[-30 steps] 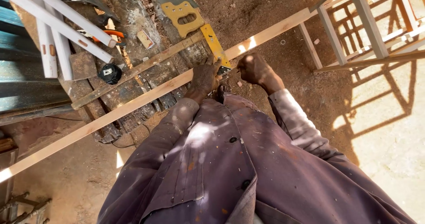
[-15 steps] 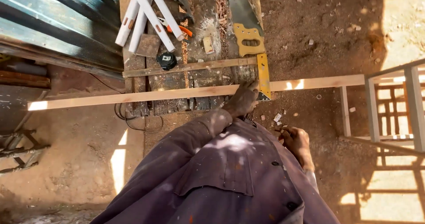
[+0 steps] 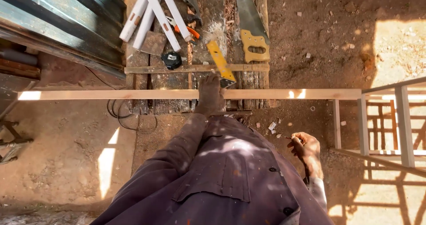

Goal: Measuring and marking a wooden plank using a tape measure, pencil, and speed square in a workshop.

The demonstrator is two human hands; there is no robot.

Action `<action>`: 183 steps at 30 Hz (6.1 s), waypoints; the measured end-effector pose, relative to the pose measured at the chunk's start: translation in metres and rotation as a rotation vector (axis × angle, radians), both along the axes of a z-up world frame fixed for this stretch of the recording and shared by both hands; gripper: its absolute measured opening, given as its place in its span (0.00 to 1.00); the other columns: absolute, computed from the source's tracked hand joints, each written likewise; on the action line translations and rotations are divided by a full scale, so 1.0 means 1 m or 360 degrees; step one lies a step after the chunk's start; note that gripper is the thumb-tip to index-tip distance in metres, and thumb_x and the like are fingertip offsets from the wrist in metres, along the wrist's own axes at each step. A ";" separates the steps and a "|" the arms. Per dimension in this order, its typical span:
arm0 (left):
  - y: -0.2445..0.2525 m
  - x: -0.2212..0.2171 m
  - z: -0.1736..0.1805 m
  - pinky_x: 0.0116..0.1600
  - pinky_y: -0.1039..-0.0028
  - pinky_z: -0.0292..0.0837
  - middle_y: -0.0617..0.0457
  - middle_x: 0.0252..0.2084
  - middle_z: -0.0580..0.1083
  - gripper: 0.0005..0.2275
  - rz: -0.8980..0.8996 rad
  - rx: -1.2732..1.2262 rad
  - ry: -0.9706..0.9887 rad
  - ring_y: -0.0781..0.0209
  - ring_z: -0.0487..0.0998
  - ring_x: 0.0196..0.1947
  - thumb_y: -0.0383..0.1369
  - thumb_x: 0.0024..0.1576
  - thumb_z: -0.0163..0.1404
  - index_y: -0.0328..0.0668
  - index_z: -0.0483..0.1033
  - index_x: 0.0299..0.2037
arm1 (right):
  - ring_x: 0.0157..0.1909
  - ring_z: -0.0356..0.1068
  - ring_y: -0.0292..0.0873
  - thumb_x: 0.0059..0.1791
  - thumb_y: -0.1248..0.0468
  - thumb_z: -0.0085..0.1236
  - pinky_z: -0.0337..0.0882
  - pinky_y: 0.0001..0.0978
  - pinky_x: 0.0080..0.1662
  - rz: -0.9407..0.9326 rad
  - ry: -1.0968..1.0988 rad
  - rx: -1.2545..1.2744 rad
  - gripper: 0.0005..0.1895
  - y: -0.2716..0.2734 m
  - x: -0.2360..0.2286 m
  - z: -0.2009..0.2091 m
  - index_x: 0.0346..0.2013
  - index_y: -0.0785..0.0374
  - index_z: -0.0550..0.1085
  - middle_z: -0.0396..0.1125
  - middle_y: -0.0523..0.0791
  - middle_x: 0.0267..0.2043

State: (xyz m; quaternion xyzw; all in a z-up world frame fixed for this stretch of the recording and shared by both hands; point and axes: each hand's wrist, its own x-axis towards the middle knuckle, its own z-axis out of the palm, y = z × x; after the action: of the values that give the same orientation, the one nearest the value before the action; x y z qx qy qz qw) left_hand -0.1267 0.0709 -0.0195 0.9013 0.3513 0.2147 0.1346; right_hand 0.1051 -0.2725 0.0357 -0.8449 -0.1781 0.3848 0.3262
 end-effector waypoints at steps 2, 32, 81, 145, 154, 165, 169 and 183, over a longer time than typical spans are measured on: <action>0.013 -0.008 0.009 0.63 0.52 0.68 0.43 0.56 0.68 0.18 0.0096 -0.0172 0.0254 0.43 0.71 0.59 0.36 0.59 0.56 0.33 0.72 0.54 | 0.20 0.75 0.48 0.51 0.66 0.56 0.79 0.37 0.23 0.0018 -0.0041 0.0027 0.09 0.006 -0.003 -0.003 0.41 0.66 0.81 0.76 0.56 0.26; 0.084 -0.108 -0.021 0.55 0.62 0.74 0.47 0.46 0.79 0.07 0.0168 -0.0465 -0.0043 0.49 0.75 0.52 0.26 0.54 0.57 0.35 0.82 0.42 | 0.20 0.73 0.41 0.49 0.69 0.52 0.75 0.34 0.25 -0.0194 -0.0184 0.0041 0.08 0.054 -0.154 0.015 0.36 0.70 0.78 0.79 0.51 0.27; 0.112 -0.164 0.094 0.47 0.54 0.80 0.34 0.48 0.67 0.26 0.0384 -0.1763 -0.1376 0.40 0.70 0.50 0.38 0.51 0.58 0.32 0.74 0.59 | 0.21 0.68 0.42 0.49 0.58 0.64 0.66 0.29 0.28 -0.0446 -0.0275 0.0061 0.08 0.075 -0.204 0.026 0.31 0.59 0.83 0.71 0.49 0.18; 0.112 -0.265 0.117 0.47 0.61 0.76 0.51 0.33 0.83 0.14 -0.0057 -0.1597 0.0770 0.46 0.83 0.43 0.55 0.42 0.64 0.61 0.88 0.29 | 0.12 0.51 0.31 0.40 0.73 0.62 0.51 0.22 0.14 -0.0669 0.0643 0.1128 0.08 0.190 -0.228 0.025 0.32 0.72 0.75 0.60 0.48 0.18; 0.155 -0.346 0.113 0.48 0.57 0.76 0.47 0.26 0.81 0.11 -0.0351 -0.1472 0.0712 0.39 0.82 0.33 0.50 0.44 0.62 0.55 0.86 0.22 | 0.10 0.51 0.30 0.40 0.75 0.61 0.53 0.22 0.13 -0.0932 0.0523 0.1010 0.09 0.197 -0.362 0.015 0.33 0.75 0.74 0.64 0.52 0.20; 0.143 -0.348 0.097 0.49 0.56 0.75 0.49 0.21 0.77 0.12 -0.0695 -0.1435 0.0692 0.44 0.79 0.29 0.43 0.52 0.55 0.53 0.80 0.19 | 0.10 0.52 0.31 0.43 0.72 0.66 0.51 0.22 0.13 -0.1115 0.0241 0.0865 0.10 0.182 -0.397 0.042 0.36 0.74 0.76 0.62 0.49 0.19; 0.136 -0.355 0.114 0.47 0.56 0.75 0.49 0.22 0.77 0.12 -0.0628 -0.1352 0.0684 0.43 0.79 0.30 0.43 0.53 0.54 0.52 0.80 0.20 | 0.09 0.52 0.32 0.43 0.71 0.67 0.50 0.24 0.13 -0.0982 0.0206 0.0851 0.08 0.196 -0.377 0.027 0.34 0.72 0.77 0.62 0.50 0.15; 0.133 -0.356 0.122 0.47 0.51 0.75 0.45 0.27 0.80 0.08 -0.0375 -0.1398 0.0542 0.35 0.81 0.36 0.39 0.52 0.54 0.51 0.85 0.26 | 0.28 0.67 0.31 0.42 0.68 0.72 0.68 0.22 0.35 -0.0651 0.0196 0.0752 0.13 0.218 -0.339 0.000 0.40 0.66 0.81 0.73 0.46 0.30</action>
State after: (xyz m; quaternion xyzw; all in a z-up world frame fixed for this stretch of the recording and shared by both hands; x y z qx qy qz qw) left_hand -0.4824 0.2040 0.1026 0.8152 0.3213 -0.1213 0.4664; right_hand -0.2340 -0.0543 0.0356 -0.7391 -0.0689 0.3097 0.5942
